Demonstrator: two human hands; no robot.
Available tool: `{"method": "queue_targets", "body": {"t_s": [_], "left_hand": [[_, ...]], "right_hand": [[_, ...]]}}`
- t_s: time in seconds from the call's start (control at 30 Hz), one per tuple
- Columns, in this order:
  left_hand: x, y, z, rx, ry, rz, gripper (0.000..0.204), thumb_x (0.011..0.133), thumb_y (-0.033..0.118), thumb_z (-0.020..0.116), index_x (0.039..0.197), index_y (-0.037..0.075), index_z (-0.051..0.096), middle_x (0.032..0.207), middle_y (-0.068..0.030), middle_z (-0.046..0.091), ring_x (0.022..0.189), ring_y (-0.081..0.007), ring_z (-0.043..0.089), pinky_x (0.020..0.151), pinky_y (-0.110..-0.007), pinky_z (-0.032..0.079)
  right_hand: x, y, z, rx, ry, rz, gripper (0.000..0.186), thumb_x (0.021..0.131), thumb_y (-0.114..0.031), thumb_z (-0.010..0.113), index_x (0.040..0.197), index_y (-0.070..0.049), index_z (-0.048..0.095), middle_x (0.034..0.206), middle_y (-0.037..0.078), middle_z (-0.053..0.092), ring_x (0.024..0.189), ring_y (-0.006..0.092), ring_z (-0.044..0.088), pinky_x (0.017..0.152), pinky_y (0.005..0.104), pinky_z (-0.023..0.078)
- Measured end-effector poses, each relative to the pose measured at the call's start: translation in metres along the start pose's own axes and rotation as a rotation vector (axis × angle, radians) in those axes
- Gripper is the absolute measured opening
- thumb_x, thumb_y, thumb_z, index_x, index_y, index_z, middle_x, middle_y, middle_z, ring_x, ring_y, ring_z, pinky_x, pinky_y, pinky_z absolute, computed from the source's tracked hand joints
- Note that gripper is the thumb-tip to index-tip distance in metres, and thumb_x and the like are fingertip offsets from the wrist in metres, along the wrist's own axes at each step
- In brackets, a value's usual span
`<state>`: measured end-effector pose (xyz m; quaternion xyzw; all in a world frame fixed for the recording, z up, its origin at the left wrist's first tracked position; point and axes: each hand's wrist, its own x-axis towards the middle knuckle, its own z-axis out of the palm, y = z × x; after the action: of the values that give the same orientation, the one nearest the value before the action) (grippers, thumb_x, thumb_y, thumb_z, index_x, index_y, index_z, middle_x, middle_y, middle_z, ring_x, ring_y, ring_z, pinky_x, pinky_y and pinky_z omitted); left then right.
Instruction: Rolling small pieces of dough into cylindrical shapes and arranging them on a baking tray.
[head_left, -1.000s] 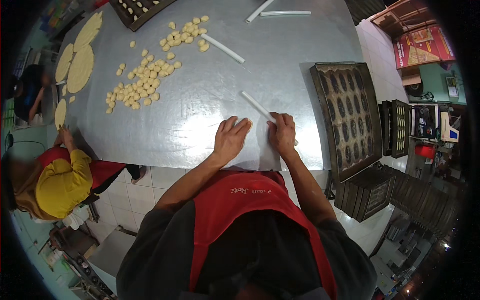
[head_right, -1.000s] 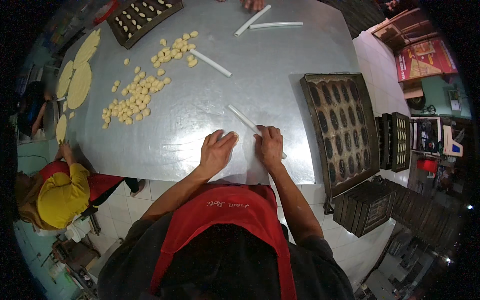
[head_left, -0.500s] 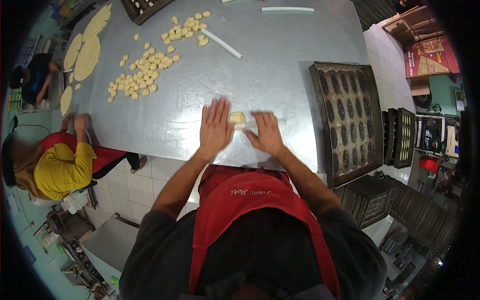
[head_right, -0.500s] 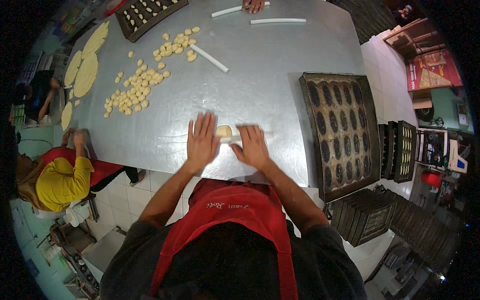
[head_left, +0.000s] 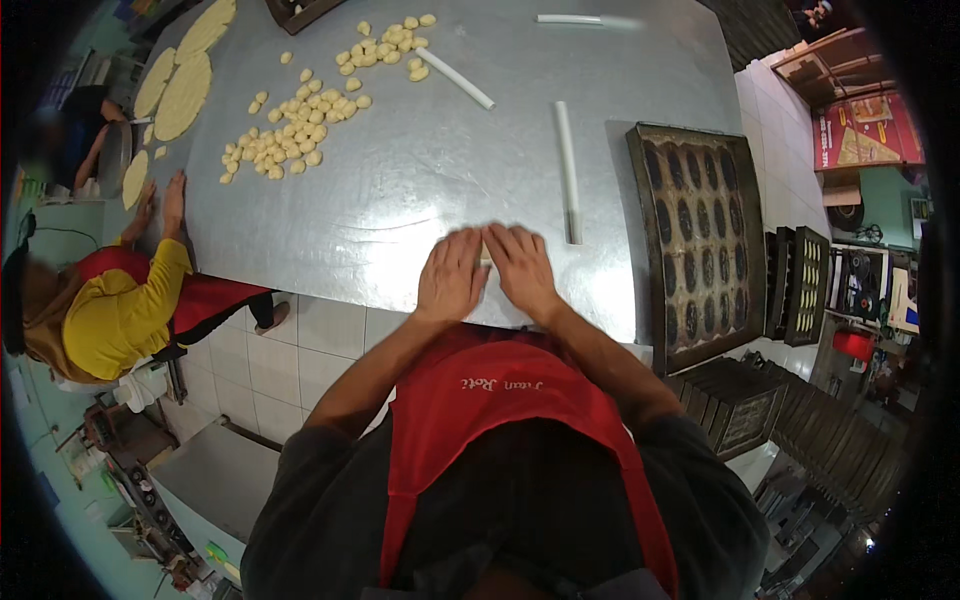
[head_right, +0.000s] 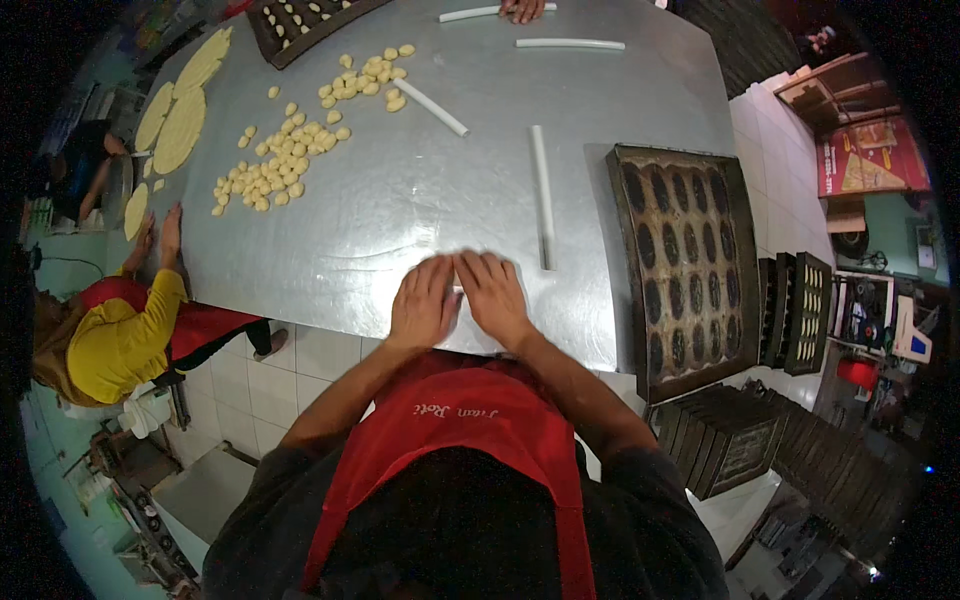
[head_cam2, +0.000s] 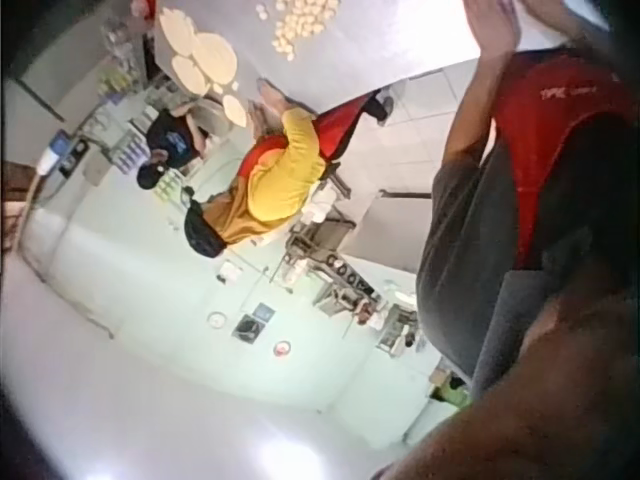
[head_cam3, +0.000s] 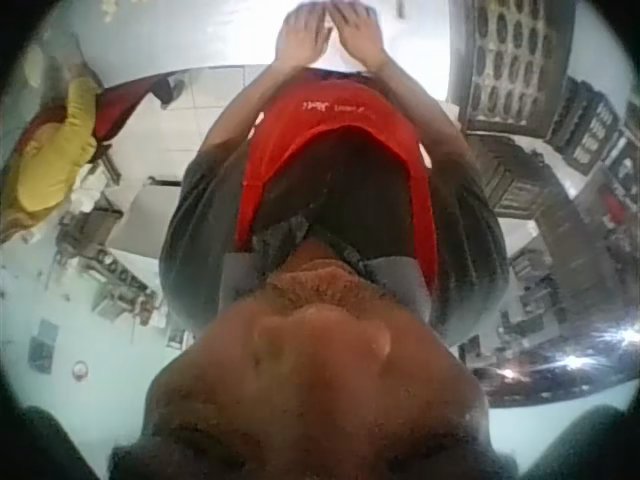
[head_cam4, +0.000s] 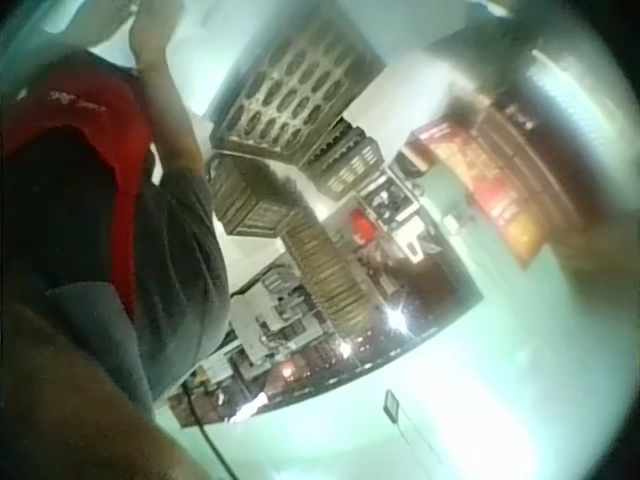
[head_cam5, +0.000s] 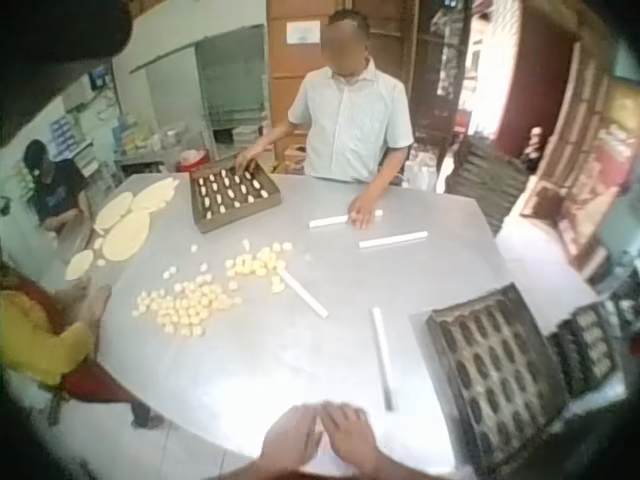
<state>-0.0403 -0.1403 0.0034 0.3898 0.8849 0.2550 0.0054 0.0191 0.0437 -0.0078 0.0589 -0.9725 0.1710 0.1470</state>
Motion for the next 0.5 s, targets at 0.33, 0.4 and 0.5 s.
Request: {"method": "queue_targets", "body": {"t_s": [0.33, 0.4, 0.5], "left_hand": [[-0.003, -0.023, -0.046, -0.351, 0.140, -0.128, 0.032, 0.098, 0.014, 0.071, 0.126, -0.003, 0.069, 0.126, -0.0243, 0.071, 0.117, -0.0453, 0.066, 0.105, -0.051, 0.053], [-0.013, -0.076, -0.053, -0.239, 0.240, -0.276, 0.034, 0.096, 0.013, 0.073, 0.127, -0.002, 0.070, 0.126, -0.0242, 0.072, 0.118, -0.0437, 0.067, 0.104, -0.051, 0.054], [-0.025, -0.168, -0.086, -0.142, 0.434, -0.507, 0.034, 0.096, 0.016, 0.075, 0.124, -0.003, 0.072, 0.124, -0.0231, 0.073, 0.117, -0.0422, 0.068, 0.105, -0.050, 0.053]], "right_hand": [[0.087, -0.008, 0.039, 0.340, -0.014, 0.299, 0.031, 0.091, -0.020, 0.072, 0.118, -0.005, 0.077, 0.121, 0.020, 0.074, 0.124, 0.0415, 0.062, 0.112, 0.0595, 0.044], [0.062, -0.040, 0.027, 0.085, -0.037, 0.082, 0.064, 0.100, -0.030, 0.070, 0.156, -0.002, 0.057, 0.162, 0.032, 0.050, 0.149, 0.0510, 0.045, 0.126, 0.0632, 0.033], [0.000, -0.063, 0.010, 0.041, -0.356, 0.145, 0.084, 0.104, -0.040, 0.069, 0.171, -0.002, 0.036, 0.178, 0.035, 0.023, 0.163, 0.0552, 0.023, 0.133, 0.0649, 0.020]]}}
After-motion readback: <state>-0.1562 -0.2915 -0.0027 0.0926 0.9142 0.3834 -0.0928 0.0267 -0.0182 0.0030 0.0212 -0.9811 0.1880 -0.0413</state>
